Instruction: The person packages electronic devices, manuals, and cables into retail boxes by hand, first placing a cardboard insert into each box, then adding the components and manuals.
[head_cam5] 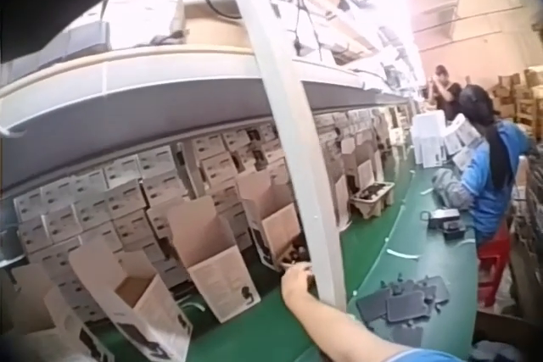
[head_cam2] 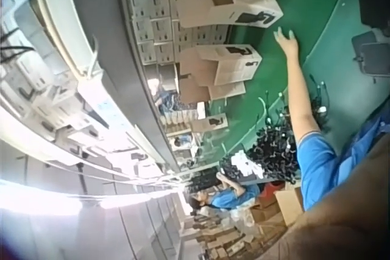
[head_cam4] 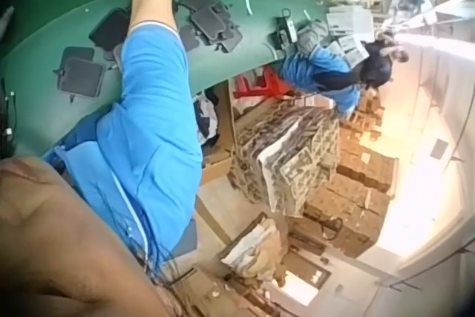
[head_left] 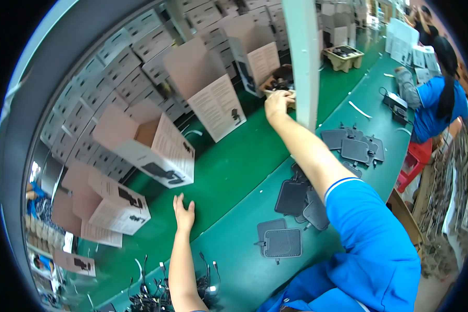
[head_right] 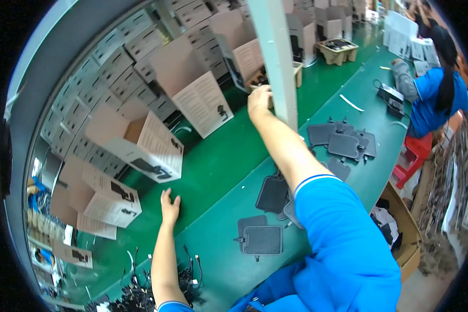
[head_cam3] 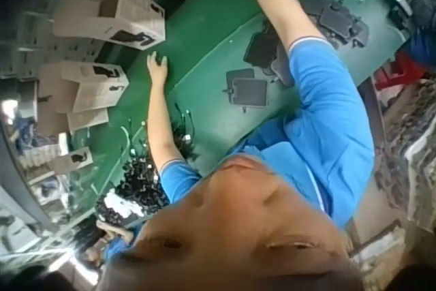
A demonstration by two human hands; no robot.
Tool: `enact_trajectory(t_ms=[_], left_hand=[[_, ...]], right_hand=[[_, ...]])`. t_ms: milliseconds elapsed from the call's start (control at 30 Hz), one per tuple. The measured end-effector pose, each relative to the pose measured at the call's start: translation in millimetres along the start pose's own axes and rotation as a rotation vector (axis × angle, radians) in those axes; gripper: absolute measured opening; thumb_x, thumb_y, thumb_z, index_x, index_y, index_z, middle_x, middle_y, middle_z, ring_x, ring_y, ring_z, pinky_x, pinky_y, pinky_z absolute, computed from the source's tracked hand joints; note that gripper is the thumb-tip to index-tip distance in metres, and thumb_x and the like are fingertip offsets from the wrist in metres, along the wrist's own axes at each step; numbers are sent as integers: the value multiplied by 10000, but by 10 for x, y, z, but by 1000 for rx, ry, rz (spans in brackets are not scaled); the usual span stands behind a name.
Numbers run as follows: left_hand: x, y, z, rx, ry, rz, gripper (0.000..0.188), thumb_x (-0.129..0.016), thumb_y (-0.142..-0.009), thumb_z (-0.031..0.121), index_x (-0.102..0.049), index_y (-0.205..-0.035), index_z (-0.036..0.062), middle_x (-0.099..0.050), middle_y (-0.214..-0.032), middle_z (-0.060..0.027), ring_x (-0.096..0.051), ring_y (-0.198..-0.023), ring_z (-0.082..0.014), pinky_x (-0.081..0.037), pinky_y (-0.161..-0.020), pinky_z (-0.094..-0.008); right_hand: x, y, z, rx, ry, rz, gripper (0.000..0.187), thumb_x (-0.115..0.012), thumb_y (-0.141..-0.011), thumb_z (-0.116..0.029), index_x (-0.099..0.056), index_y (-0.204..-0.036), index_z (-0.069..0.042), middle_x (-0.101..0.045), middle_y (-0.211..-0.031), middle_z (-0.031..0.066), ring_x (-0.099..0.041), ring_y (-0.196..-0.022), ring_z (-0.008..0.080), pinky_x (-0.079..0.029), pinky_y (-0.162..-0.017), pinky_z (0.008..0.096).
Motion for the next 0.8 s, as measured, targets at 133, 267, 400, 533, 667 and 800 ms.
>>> enact_trajectory(t_ms=[133, 267, 400, 533, 667, 800], left_hand=[[27, 387, 133, -108, -294, 21, 474, -597, -783, 109, -427, -1216, 18, -309, -1333, -233, -348, -1220, -351, -322, -994, -371], [-102, 320, 530, -210, -208, -1, 463, -584, -806, 141, -422, -1221, 19, -351, -1302, -232, -382, -1193, -350, -355, -967, -375], [-63, 301, 530, -33, 271, -38, 481, -529, -874, 272, -378, -1251, 13, -421, -1228, -222, -468, -1115, -313, -444, -862, -365], [-56, 352, 1061, 216, 776, -102, 580, -450, -899, 397, -293, -1308, 17, -403, -1236, -241, -441, -1143, -299, -427, -894, -373], [217, 439, 942, 253, 1054, -44, 585, -409, -902, 450, -349, -1279, 8, -449, -1204, -221, -483, -1085, -277, -427, -877, -370], [622, 540, 823, 198, 869, 64, 508, -408, -911, 414, -445, -1201, -2, -526, -1135, -168, -535, -997, -243, -434, -845, -336]], right_hand=[[382, 222, -184, 328, 102, -92, 239, -427, -822, -93, -587, -931, 47, -515, -903, 269, -474, -725, 382, -400, -419, 433], [340, 177, -288, 344, -298, -138, 183, -475, -797, -83, -634, -840, -3, -545, -828, 193, -498, -689, 328, -356, -349, 399], [787, 786, -784, 600, -557, -151, 190, -496, -750, -85, -668, -753, -5, -592, -793, 187, -544, -639, 300, -410, -411, 451], [1294, 1626, -1271, 936, -689, -22, 207, -491, -737, -94, -670, -759, 5, -613, -785, 211, -579, -664, 313, -472, -553, 425], [2227, 2573, -1204, 1152, -942, -94, 220, -487, -759, -136, -651, -762, 11, -603, -807, 210, -587, -701, 325, -484, -601, 390], [2673, 2949, -854, 1188, -1026, -156, 198, -497, -751, -169, -612, -785, -11, -570, -820, 165, -582, -687, 312, -475, -560, 384]])
Point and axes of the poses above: each hand's wrist, its own y-axis away from the middle knuckle, its own x-axis out of the back of the hand, z = x × y, the point moved 8 cm from there along -y, towards the middle knuckle
